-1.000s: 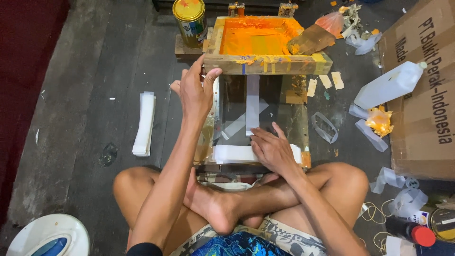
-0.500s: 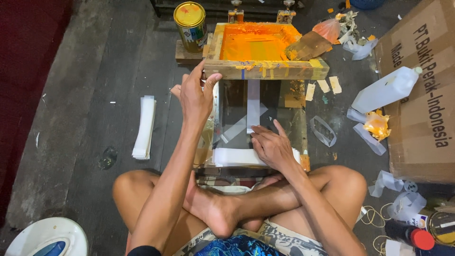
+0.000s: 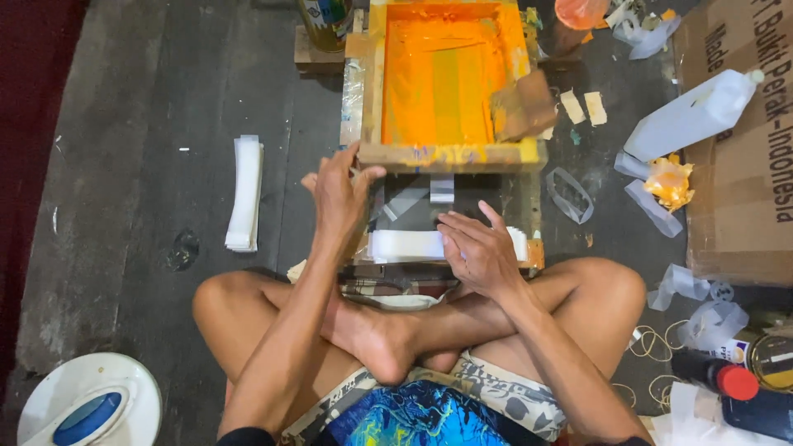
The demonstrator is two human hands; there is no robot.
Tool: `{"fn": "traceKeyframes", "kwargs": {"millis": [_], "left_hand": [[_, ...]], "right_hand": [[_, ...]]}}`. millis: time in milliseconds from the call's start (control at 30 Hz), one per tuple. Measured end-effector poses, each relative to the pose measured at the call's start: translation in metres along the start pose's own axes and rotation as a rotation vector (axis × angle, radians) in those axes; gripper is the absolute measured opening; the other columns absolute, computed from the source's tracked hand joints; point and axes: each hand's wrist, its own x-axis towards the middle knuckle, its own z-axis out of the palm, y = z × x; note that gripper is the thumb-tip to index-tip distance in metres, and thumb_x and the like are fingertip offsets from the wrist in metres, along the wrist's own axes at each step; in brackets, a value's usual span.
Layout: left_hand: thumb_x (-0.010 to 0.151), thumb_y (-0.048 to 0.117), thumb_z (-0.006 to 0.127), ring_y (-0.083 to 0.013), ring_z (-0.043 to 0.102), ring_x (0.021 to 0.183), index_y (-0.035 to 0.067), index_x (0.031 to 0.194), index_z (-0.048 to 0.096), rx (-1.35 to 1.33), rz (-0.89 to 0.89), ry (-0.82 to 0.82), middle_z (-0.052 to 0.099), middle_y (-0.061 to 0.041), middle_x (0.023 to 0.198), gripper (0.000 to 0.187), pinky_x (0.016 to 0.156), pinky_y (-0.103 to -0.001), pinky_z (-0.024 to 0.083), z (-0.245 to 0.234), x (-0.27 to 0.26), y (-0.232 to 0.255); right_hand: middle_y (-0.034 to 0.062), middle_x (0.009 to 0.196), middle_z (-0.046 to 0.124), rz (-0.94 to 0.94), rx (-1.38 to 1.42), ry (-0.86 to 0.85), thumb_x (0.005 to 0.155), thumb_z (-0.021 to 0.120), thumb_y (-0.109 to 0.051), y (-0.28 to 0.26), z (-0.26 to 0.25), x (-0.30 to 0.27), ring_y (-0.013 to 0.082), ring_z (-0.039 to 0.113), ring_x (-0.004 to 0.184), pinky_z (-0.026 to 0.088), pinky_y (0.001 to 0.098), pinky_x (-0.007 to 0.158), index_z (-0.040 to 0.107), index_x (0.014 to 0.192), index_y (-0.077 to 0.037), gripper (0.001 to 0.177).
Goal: The person sits on the floor and uses a squeegee to spread orange ink across a screen printing frame. They then place a white strip of material under the frame, pull it through to apply the ink, and repeat the process with multiple strips.
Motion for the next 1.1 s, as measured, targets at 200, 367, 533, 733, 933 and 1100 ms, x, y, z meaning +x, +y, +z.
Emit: {"fn": "traceKeyframes", "kwargs": {"millis": [200, 367, 533, 733, 933, 1100], "left_hand": [[0.090, 0.044, 0.079, -0.0241, 0.063, 0.097, 0.011, 0.134, 0.064, 0.031, -0.064, -0.021, 0.070, -0.004, 0.103, 0.058, 0.092, -0.048, 0.027, 0.030, -0.016, -0.037], [0.089, 0.045, 0.080, -0.0236, 0.062, 0.094, 0.012, 0.133, 0.064, 0.031, -0.048, -0.015, 0.069, -0.002, 0.097, 0.057, 0.090, -0.048, 0.028, 0.022, -0.014, -0.031], [0.089, 0.048, 0.080, -0.0226, 0.060, 0.091, 0.011, 0.130, 0.066, 0.039, -0.040, 0.003, 0.067, 0.000, 0.092, 0.057, 0.089, -0.048, 0.029, 0.015, -0.010, -0.022], [0.089, 0.047, 0.079, -0.0237, 0.061, 0.093, 0.012, 0.131, 0.067, 0.034, -0.045, -0.019, 0.069, -0.002, 0.094, 0.055, 0.091, -0.050, 0.029, 0.018, -0.011, -0.028], [0.087, 0.045, 0.081, -0.0237, 0.056, 0.102, 0.016, 0.130, 0.067, 0.148, -0.053, -0.005, 0.061, 0.001, 0.108, 0.053, 0.093, -0.052, 0.030, 0.039, -0.027, -0.050], [0.092, 0.042, 0.077, -0.0253, 0.052, 0.104, 0.015, 0.131, 0.065, 0.170, -0.033, -0.020, 0.055, -0.003, 0.111, 0.049, 0.094, -0.050, 0.031, 0.035, -0.029, -0.050]], "right_hand": [[0.0030, 0.117, 0.078, 0.049, -0.023, -0.011, 0.104, 0.055, -0.030, 0.004, -0.008, 0.002, 0.0167, 0.073, 0.112, 0.034, 0.0435, 0.119, 0.078, 0.106, -0.016, 0.027], [0.0088, 0.124, 0.075, 0.096, -0.081, -0.128, 0.104, 0.054, -0.033, 0.000, 0.005, 0.006, 0.0214, 0.069, 0.120, 0.032, 0.0473, 0.120, 0.077, 0.117, -0.013, 0.033], [0.0144, 0.128, 0.073, 0.131, -0.104, -0.212, 0.104, 0.051, -0.033, -0.007, 0.007, 0.014, 0.0265, 0.067, 0.124, 0.029, 0.0508, 0.121, 0.075, 0.123, -0.007, 0.040], [0.0125, 0.124, 0.075, 0.071, -0.113, -0.126, 0.101, 0.053, -0.028, -0.010, -0.004, 0.012, 0.0250, 0.069, 0.120, 0.029, 0.0504, 0.121, 0.077, 0.118, -0.009, 0.035], [0.0045, 0.118, 0.077, 0.055, -0.116, -0.027, 0.098, 0.059, -0.028, -0.003, -0.010, -0.004, 0.0179, 0.072, 0.115, 0.037, 0.0452, 0.119, 0.078, 0.111, -0.016, 0.026], [0.0073, 0.117, 0.078, 0.094, -0.035, -0.038, 0.100, 0.057, -0.025, -0.011, -0.012, 0.006, 0.0209, 0.072, 0.113, 0.036, 0.0464, 0.118, 0.078, 0.109, -0.013, 0.027]]}}
